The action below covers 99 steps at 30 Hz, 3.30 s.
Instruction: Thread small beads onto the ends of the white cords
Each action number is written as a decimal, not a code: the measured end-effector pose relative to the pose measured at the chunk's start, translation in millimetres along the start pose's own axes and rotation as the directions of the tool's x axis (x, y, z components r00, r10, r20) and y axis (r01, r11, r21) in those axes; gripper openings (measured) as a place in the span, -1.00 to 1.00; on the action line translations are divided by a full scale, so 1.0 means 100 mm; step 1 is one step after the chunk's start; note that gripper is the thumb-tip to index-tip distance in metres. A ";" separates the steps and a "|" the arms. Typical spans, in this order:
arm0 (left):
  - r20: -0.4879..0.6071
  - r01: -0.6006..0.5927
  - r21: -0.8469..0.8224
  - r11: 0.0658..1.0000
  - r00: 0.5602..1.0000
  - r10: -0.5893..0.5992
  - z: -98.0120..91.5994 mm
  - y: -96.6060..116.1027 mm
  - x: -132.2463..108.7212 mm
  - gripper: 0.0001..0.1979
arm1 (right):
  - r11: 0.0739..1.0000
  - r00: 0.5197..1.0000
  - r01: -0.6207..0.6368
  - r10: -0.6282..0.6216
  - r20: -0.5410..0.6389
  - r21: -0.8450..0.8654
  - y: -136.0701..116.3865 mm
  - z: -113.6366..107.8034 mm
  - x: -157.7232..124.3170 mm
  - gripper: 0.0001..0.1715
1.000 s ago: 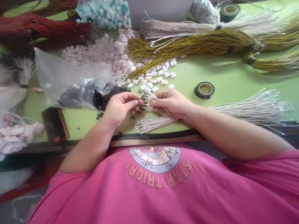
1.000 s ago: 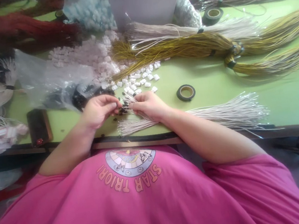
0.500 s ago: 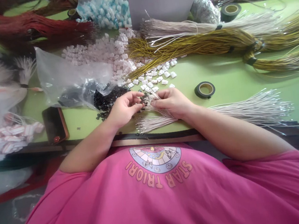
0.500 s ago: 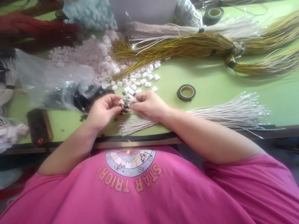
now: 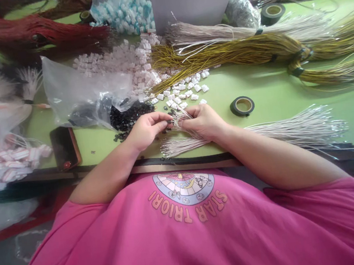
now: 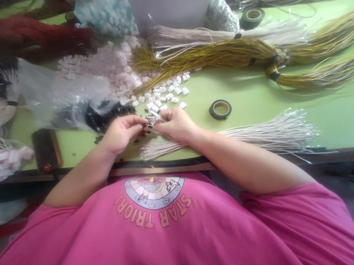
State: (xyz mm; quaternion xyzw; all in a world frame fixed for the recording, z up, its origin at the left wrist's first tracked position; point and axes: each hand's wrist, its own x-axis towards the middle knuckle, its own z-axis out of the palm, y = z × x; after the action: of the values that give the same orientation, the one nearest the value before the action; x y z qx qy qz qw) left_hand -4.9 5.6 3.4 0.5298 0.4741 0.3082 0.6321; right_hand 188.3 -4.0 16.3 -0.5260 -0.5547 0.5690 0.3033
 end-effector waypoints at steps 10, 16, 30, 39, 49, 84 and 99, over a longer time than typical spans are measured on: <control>-0.045 0.003 0.092 0.996 0.999 0.002 0.06 0.09 -0.03 -0.82 | 0.993 0.998 0.059 -0.062 -0.029 -0.105 0.01 0.00 0.00 -0.86; -0.046 -0.023 0.158 0.987 0.998 0.030 0.11 0.06 -0.02 -0.82 | 0.987 0.998 0.056 -0.060 -0.021 -0.148 0.00 0.02 0.00 -0.80; -0.055 -0.006 0.291 0.957 0.998 0.023 -0.02 0.08 0.00 -0.79 | 1.000 0.999 0.012 -0.012 -0.043 -0.016 0.04 0.00 0.03 -0.75; -0.110 -0.080 0.112 0.990 0.990 0.093 -0.11 0.15 -0.02 -0.75 | 0.953 0.995 -0.101 0.093 0.042 0.284 0.14 -0.05 0.09 -0.77; 0.188 0.228 -0.319 0.920 0.967 -0.174 -0.02 0.24 -0.12 -0.83 | 0.954 0.997 -0.071 0.060 0.046 0.292 0.11 -0.02 0.08 -0.92; 0.060 0.080 -0.030 0.996 0.995 -0.078 0.07 0.10 -0.05 -0.72 | 0.994 0.998 -0.045 0.041 0.039 0.101 0.00 -0.02 0.00 -0.92; 0.071 0.059 -0.048 0.997 0.996 -0.055 0.08 0.08 -0.01 -0.86 | 0.999 1.000 -0.017 0.016 0.018 0.027 0.03 -0.01 0.01 -0.86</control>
State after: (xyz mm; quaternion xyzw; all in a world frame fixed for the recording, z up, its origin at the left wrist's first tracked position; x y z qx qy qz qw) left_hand 3.5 4.0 11.0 0.5104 0.4588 0.2831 0.6699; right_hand 189.6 -3.2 13.0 -0.5211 -0.5453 0.5837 0.3007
